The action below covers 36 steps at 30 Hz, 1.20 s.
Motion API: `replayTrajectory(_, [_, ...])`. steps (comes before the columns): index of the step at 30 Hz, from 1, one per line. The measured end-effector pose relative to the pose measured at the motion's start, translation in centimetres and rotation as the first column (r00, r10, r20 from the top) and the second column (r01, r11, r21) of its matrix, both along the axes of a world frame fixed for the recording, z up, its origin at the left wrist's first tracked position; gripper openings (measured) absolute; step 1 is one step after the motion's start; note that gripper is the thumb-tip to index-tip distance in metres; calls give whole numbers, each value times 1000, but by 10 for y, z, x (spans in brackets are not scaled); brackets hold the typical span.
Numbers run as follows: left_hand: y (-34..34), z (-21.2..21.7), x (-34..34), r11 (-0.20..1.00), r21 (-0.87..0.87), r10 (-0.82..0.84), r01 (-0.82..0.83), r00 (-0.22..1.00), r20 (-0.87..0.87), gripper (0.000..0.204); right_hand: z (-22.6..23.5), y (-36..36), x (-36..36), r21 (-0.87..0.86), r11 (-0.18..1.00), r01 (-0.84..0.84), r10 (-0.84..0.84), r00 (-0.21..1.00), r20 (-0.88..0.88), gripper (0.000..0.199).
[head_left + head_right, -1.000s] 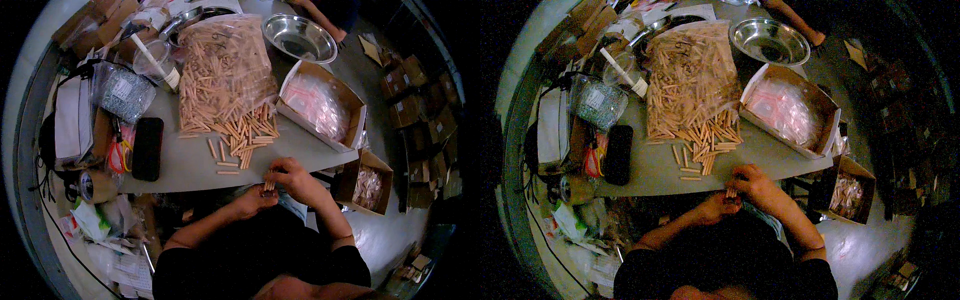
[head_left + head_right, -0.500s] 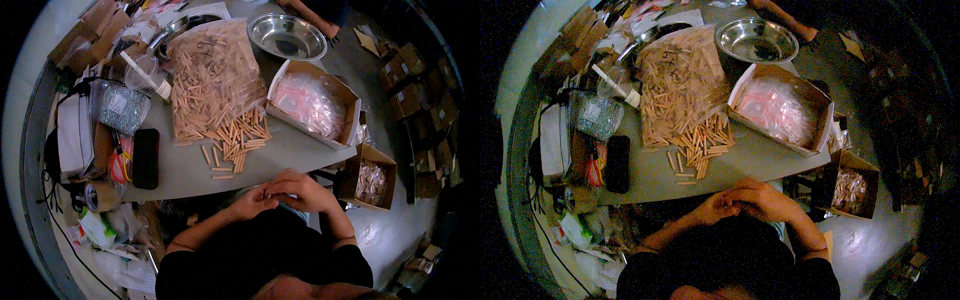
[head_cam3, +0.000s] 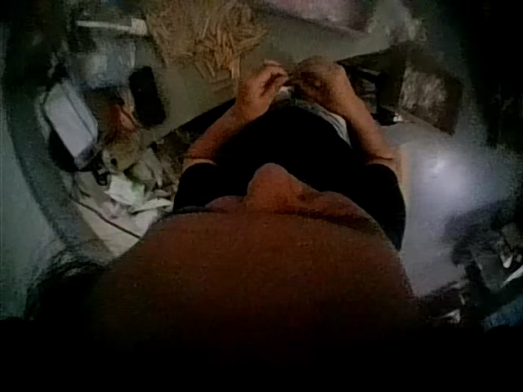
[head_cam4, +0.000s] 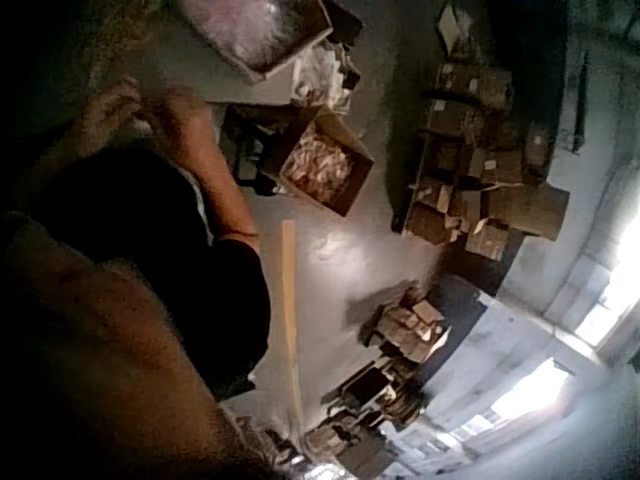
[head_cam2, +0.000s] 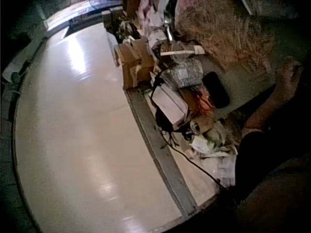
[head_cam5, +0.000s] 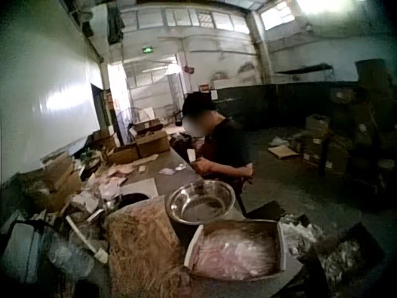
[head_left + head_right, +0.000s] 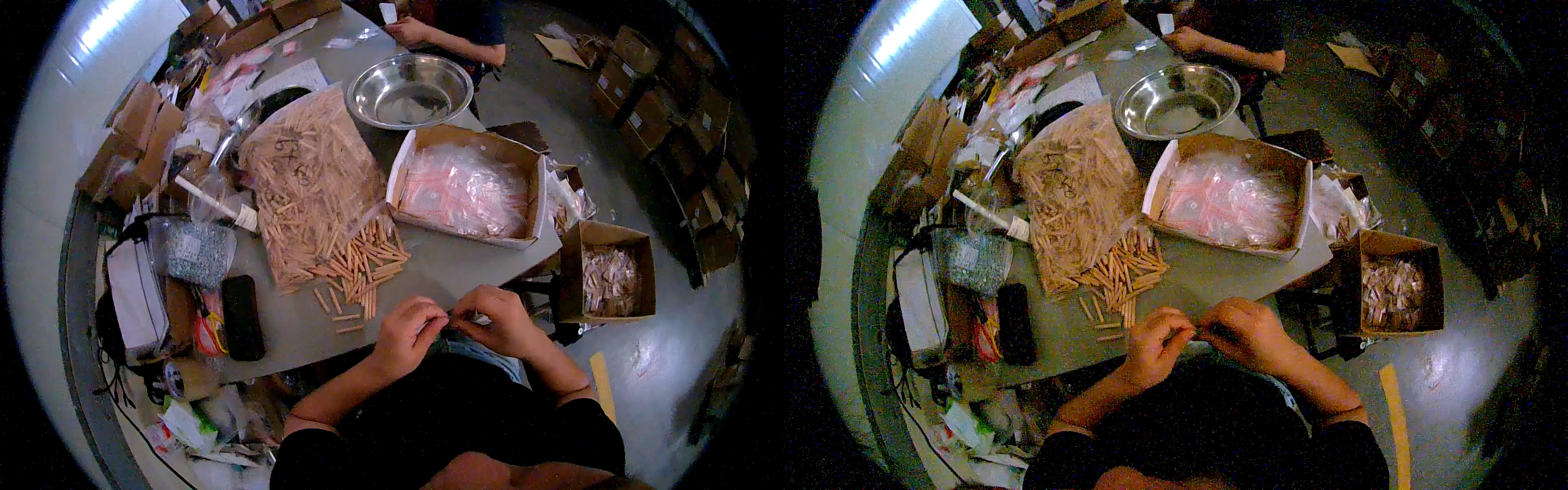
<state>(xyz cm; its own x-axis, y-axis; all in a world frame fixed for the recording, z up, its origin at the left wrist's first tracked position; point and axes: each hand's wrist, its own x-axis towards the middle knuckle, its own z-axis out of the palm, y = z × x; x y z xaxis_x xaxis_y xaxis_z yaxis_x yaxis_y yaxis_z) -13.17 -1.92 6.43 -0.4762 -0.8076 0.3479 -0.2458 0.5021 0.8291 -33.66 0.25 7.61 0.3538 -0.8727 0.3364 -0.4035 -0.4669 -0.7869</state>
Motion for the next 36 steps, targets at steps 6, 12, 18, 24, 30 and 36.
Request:
replayTrajectory(6, [-9, 10, -20, 990, -49, -130, 133, 989, 65, 11, 2, 7, -12, -27, 997, 72, -73, 997, -11, 14])
replayTrajectory(12, [-37, 23, -38, 969, -59, -231, 240, 964, 130, 8, 0, 16, -46, -40, 977, 212, -211, 977, 31, 14])
replayTrajectory(18, [-162, 38, -61, 812, -573, 208, 111, 862, 463, 13, -33, 57, -138, -19, 485, 874, -869, 480, -124, 18])
replayTrajectory(24, [-233, 19, -69, 716, -662, 469, 220, 550, 691, 15, -36, 93, -180, -124, 249, 960, -958, 226, -176, 17])
replayTrajectory(30, [-241, 2, -73, 679, -662, 504, 318, 454, 735, 12, -53, 88, -164, -113, 349, 930, -909, 306, -284, 15])
replayTrajectory(36, [-249, 0, -76, 669, -692, 496, 273, 529, 689, 6, -43, 63, -141, -169, 520, 837, -838, 462, -289, 20])
